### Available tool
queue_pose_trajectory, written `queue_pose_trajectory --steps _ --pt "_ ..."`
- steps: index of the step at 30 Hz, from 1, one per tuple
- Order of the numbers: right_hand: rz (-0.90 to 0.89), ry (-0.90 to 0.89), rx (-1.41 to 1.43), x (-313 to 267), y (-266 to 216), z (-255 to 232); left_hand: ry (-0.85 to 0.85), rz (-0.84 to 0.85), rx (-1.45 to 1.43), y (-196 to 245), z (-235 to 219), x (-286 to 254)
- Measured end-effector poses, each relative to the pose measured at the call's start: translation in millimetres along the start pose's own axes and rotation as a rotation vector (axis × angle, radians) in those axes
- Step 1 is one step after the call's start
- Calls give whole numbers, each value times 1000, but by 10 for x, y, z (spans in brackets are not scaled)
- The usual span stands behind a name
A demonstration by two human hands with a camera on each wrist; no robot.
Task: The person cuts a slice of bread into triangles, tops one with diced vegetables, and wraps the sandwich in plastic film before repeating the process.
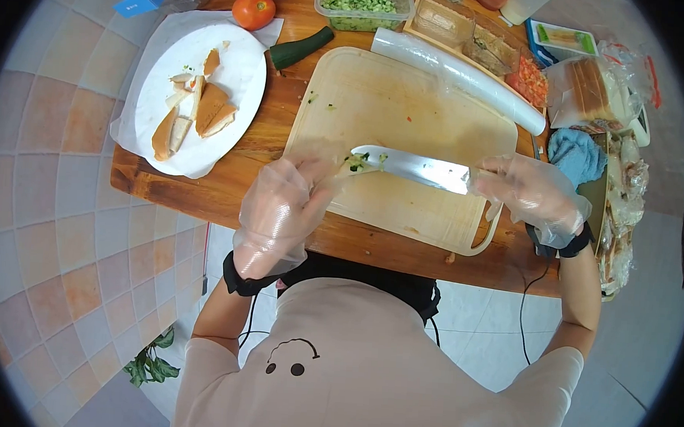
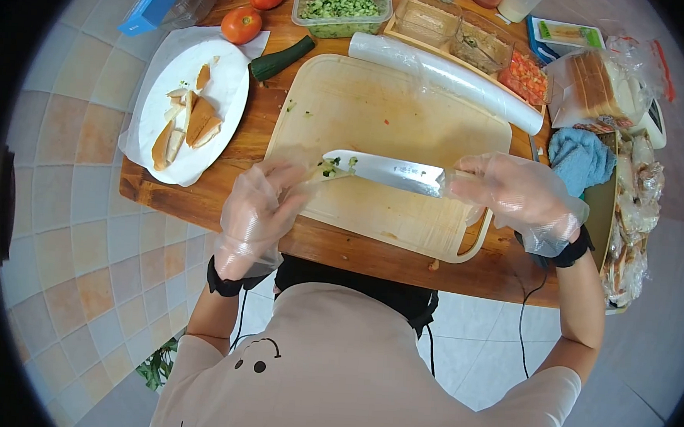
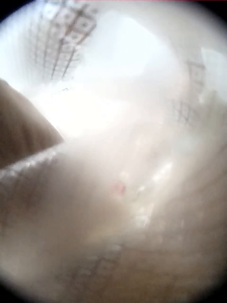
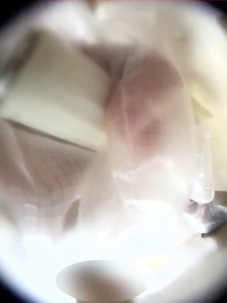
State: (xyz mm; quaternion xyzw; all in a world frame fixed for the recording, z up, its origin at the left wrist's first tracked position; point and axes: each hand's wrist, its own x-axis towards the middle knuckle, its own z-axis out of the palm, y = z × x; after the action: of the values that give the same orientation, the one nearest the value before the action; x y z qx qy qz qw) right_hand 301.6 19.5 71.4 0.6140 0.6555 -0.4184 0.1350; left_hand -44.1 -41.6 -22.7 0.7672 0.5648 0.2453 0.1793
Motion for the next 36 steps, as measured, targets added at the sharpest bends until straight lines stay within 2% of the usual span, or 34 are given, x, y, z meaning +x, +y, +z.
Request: queue_pose_trajectory --steps 4,6,10,13,15,18,21,27,30,33,34,36 --pt "72 -23 72 -61 -56 -40 -6 -25 -26 1 -41 -32" --pt "37 -2 43 -51 12 -16 -40 -63 -44 -1 -31 -32" --pt "36 16 42 -58 42 7 -25 18 24 60 -21 -76" --pt "1 -64 130 -60 75 -3 -45 84 71 94 -1 -77" --pt "23 -30 213 -88 153 10 -64 143 108 100 20 -84" --pt "39 -20 270 -147 182 -5 -192 126 199 226 -21 2" --pt "32 -27 303 -177 184 17 -109 229 229 206 44 33" --pt "60 -7 298 -275 60 105 -159 192 182 288 -48 51" --pt "16 11 231 -282 73 132 -102 257 209 403 -14 62" --pt "-44 3 290 -240 100 196 -51 421 362 483 126 79" --pt "-59 -7 337 -239 101 206 -74 411 394 515 137 87" --pt "-27 19 240 -285 18 168 -124 393 457 565 146 95"
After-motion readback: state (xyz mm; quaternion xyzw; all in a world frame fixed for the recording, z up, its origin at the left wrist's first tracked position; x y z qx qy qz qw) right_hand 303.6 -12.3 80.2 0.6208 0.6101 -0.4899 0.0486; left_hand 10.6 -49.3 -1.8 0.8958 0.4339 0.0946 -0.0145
